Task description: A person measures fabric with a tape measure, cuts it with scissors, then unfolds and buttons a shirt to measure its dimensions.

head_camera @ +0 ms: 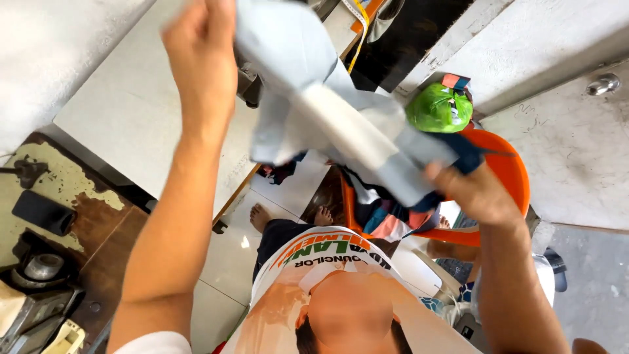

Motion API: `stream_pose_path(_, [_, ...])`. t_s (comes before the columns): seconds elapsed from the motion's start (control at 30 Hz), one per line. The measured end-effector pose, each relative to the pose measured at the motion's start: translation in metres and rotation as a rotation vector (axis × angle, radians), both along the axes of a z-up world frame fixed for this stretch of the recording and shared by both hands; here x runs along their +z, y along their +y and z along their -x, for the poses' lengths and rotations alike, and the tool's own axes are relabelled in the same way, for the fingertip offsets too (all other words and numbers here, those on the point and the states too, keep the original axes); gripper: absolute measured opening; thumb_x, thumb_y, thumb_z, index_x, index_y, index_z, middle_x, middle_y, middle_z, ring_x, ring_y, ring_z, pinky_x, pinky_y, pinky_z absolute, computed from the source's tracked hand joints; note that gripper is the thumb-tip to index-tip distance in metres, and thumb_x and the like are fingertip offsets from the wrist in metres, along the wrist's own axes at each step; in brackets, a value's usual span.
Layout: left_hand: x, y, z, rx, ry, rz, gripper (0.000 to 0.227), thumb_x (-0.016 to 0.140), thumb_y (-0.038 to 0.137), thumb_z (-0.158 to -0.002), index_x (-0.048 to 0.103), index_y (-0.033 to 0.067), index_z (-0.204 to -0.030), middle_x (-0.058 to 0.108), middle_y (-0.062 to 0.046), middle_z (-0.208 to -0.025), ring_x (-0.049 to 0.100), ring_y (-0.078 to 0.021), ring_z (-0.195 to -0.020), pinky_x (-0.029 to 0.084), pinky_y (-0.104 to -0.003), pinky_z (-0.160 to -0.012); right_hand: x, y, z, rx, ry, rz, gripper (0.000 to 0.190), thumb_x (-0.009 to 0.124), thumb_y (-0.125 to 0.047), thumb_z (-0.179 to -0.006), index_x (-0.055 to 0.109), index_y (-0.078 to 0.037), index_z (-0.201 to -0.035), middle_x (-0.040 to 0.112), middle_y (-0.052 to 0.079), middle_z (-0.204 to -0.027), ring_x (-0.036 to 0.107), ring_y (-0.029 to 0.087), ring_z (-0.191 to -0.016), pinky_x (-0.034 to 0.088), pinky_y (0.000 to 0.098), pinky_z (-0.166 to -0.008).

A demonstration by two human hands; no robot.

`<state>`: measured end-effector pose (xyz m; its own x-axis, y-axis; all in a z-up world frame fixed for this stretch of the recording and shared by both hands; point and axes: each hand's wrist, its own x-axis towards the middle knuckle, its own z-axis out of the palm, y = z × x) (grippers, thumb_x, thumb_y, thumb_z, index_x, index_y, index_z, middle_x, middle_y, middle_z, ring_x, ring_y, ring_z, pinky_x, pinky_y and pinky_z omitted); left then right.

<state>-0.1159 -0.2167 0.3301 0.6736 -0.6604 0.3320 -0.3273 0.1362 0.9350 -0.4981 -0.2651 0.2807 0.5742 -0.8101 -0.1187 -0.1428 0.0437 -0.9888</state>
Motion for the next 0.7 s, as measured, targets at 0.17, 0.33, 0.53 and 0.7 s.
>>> stream_pose_path(0.17, [-0.01,-0.009,-0.018,0.006,-0.042,-0.057,0.04,0.061,0.041,-0.107,0.051,0.0201,-0.074,0.042,0.008,-0.068,0.041,-0.0082,-0.071,0.039,-0.026,-0.073,0.055,0.037,-0.089,0.619,0.971,0.046,0.06,0.08,-0.061,-0.07,0.079,-0.005,-0.091,0.078,0.019,-0.091,0.075,0.035,-0.098,0.056,0.0439,-0.092])
stream_pose_path(0.33, [-0.035,-0.028,-0.037,0.009,-0.094,-0.151,0.033,0.057,0.039,-0.104,0.053,0.0195,-0.077,0.048,0.006,-0.072,0.045,-0.0109,-0.072,0.04,-0.03,-0.072,0.093,0.031,-0.122,0.536,1.138,-0.154,0.068,0.064,-0.064,-0.073,0.07,-0.025,-0.129,0.081,0.004,-0.107,0.075,0.025,-0.092,0.058,0.0368,-0.096])
stream_pose_path(0.53, [-0.082,-0.062,-0.038,-0.056,-0.135,-0.256,0.026,0.052,0.037,-0.1,0.055,0.0188,-0.081,0.055,0.004,-0.076,0.051,-0.014,-0.074,0.042,-0.034,-0.071,-0.02,-0.054,-0.083,0.846,-0.369,-0.201,0.056,0.065,-0.026,-0.084,0.056,0.012,-0.124,0.071,0.028,-0.113,0.072,0.037,-0.104,0.05,0.049,-0.108])
stream_pose_path(0.7, [-0.107,-0.059,-0.065,-0.055,-0.195,-0.345,0.023,0.048,0.034,-0.098,0.056,0.0183,-0.084,0.061,0.002,-0.079,0.056,-0.0165,-0.075,0.043,-0.038,-0.069,-0.059,0.028,-0.119,0.923,0.014,-0.459,0.045,0.074,-0.026,-0.09,0.063,-0.002,-0.126,0.072,0.007,-0.121,0.068,0.02,-0.111,0.058,0.0373,-0.097])
